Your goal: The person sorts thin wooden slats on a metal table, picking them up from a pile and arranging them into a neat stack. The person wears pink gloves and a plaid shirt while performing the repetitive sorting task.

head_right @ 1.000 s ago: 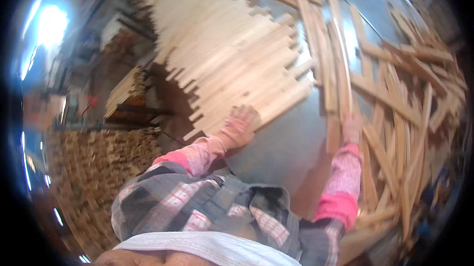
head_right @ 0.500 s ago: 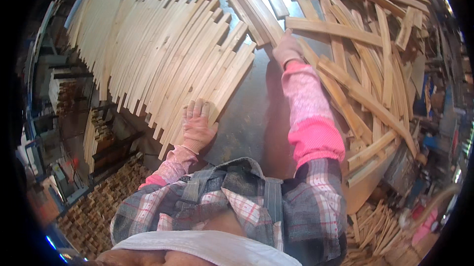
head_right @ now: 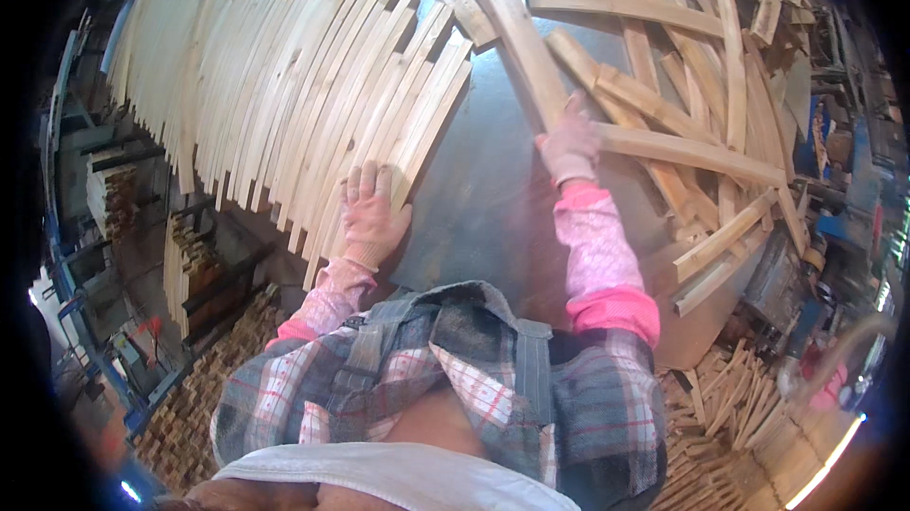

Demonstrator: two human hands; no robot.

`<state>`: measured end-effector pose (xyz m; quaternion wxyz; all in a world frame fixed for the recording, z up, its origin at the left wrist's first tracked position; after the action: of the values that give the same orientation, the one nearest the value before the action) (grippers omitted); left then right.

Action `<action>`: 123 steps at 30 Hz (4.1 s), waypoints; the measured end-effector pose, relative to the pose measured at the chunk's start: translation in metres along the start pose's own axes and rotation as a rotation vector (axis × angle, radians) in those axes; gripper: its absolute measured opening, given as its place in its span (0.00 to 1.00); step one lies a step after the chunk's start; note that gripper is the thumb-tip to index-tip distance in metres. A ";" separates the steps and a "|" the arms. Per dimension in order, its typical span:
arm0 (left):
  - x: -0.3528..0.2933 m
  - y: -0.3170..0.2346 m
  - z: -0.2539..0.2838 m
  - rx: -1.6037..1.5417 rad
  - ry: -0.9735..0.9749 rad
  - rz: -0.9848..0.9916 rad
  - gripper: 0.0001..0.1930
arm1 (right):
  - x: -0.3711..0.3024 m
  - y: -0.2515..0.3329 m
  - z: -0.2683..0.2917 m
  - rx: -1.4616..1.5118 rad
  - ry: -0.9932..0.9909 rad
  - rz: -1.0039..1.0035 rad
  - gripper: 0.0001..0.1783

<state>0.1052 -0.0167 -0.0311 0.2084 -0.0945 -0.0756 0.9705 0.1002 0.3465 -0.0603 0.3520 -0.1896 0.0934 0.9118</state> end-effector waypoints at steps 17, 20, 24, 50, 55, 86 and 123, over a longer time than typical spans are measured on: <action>-0.008 -0.005 0.000 0.095 -0.077 0.027 0.44 | -0.221 -0.092 -0.097 1.608 0.703 0.088 0.24; -0.008 -0.015 0.009 0.049 0.059 0.097 0.43 | -0.281 -0.095 -0.123 1.611 0.820 -0.035 0.23; -0.038 -0.060 0.008 -0.292 -0.079 0.058 0.46 | -0.320 -0.051 -0.180 1.754 0.948 -0.006 0.20; -0.042 -0.059 -0.030 0.124 -0.061 -0.130 0.43 | -0.122 -0.060 -0.055 -0.258 0.165 0.507 0.36; -0.043 -0.047 -0.025 0.138 -0.040 -0.066 0.42 | -0.095 -0.062 0.026 0.095 -0.083 0.450 0.31; -0.034 -0.119 -0.033 -0.037 0.014 -0.264 0.44 | -0.153 0.014 -0.062 0.683 0.271 0.221 0.30; -0.063 -0.085 -0.060 -0.057 -0.271 -0.035 0.29 | 0.054 -0.144 0.065 0.366 -0.271 0.304 0.24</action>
<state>0.2075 0.0404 -0.0644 0.2104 0.0331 -0.1321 0.9681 0.1429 0.5044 -0.0284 0.2487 0.0169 0.2360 0.9392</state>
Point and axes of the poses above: each hand's wrist, its own x-axis towards the middle knuckle, its own z-axis out of the back of the hand, y = z × x, the point moved 8 cm from there along x, towards the middle knuckle, and after that the axes turned 5 degrees about x, right-handed, at the moved point
